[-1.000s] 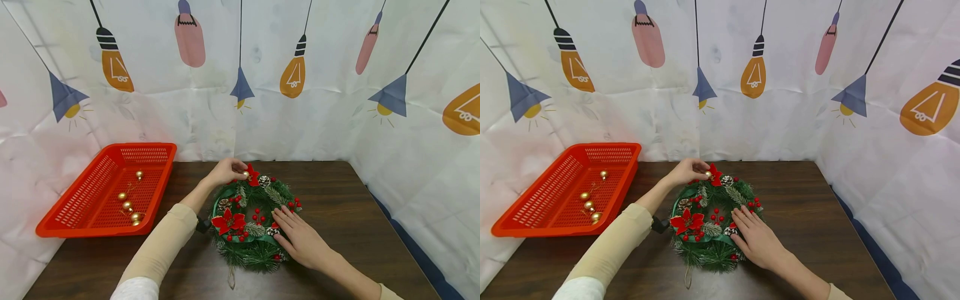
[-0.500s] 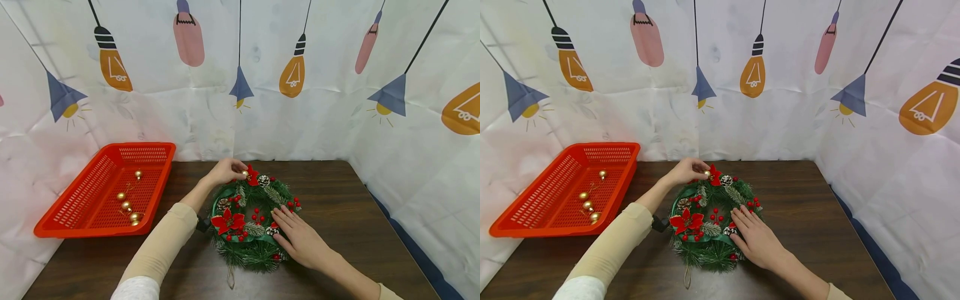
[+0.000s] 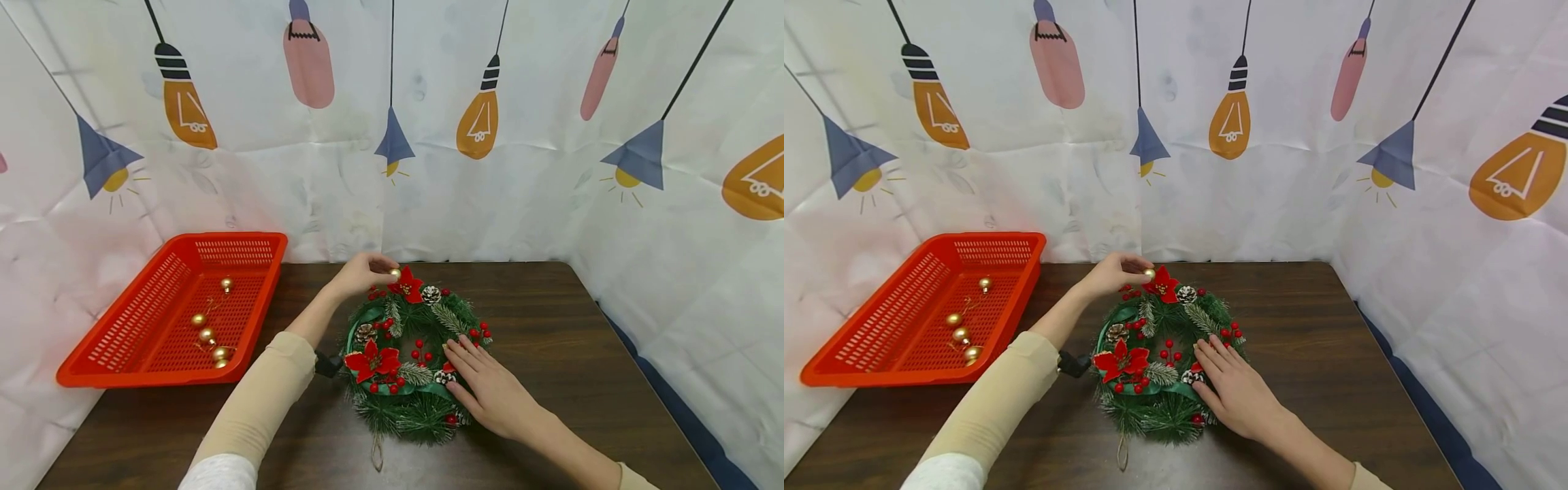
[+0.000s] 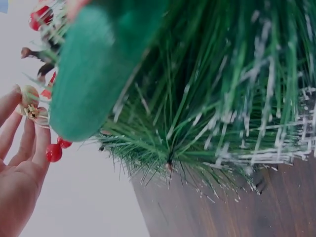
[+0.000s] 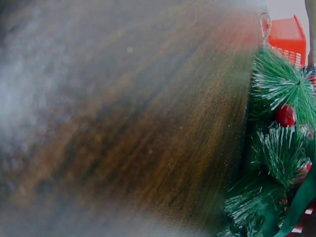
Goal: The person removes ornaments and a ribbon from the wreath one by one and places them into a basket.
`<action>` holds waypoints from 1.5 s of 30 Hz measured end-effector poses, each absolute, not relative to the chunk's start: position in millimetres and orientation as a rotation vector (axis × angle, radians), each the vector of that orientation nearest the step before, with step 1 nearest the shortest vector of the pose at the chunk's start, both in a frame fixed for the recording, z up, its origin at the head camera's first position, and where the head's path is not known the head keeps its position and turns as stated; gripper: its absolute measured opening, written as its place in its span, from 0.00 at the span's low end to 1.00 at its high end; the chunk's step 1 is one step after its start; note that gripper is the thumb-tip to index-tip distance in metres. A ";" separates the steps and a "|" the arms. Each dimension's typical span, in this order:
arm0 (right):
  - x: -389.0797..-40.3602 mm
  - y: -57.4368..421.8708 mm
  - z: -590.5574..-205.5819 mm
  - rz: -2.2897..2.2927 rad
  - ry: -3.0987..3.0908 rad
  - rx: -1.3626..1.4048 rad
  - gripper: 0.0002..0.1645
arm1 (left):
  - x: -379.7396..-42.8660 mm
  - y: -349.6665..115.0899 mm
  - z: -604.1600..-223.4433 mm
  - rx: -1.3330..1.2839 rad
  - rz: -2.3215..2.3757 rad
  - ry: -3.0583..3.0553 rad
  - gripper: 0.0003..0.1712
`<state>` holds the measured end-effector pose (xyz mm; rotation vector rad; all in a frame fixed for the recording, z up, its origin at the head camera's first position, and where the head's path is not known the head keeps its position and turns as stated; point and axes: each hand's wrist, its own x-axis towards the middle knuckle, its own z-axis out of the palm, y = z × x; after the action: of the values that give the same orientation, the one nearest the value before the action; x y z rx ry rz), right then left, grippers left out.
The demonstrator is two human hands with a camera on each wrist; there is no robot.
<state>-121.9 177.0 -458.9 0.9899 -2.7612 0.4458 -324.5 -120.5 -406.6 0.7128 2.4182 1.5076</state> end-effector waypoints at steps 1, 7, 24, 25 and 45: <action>-122.0 176.9 -458.9 0.445 -2.761 0.991 0.36 | -324.3 -121.6 -406.0 0.716 1.520 2.409 0.18; -121.7 176.6 -459.0 0.442 -2.766 0.991 0.36 | -321.4 -127.8 -402.7 0.732 1.551 2.391 0.21; -122.1 176.9 -460.5 0.443 -2.741 0.983 0.36 | -316.7 -144.4 -403.0 0.645 1.607 2.409 0.20; -122.1 176.8 -460.6 0.443 -2.738 0.984 0.36 | -316.4 -145.8 -402.9 0.641 1.613 2.407 0.20; -122.7 174.7 -460.9 0.436 -2.765 0.980 0.36 | -312.6 -169.4 -414.7 0.600 1.759 2.366 0.20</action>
<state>-122.7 174.7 -460.9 0.9800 -2.7645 0.4363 -312.6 -169.4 -414.7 0.5997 2.3662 1.7594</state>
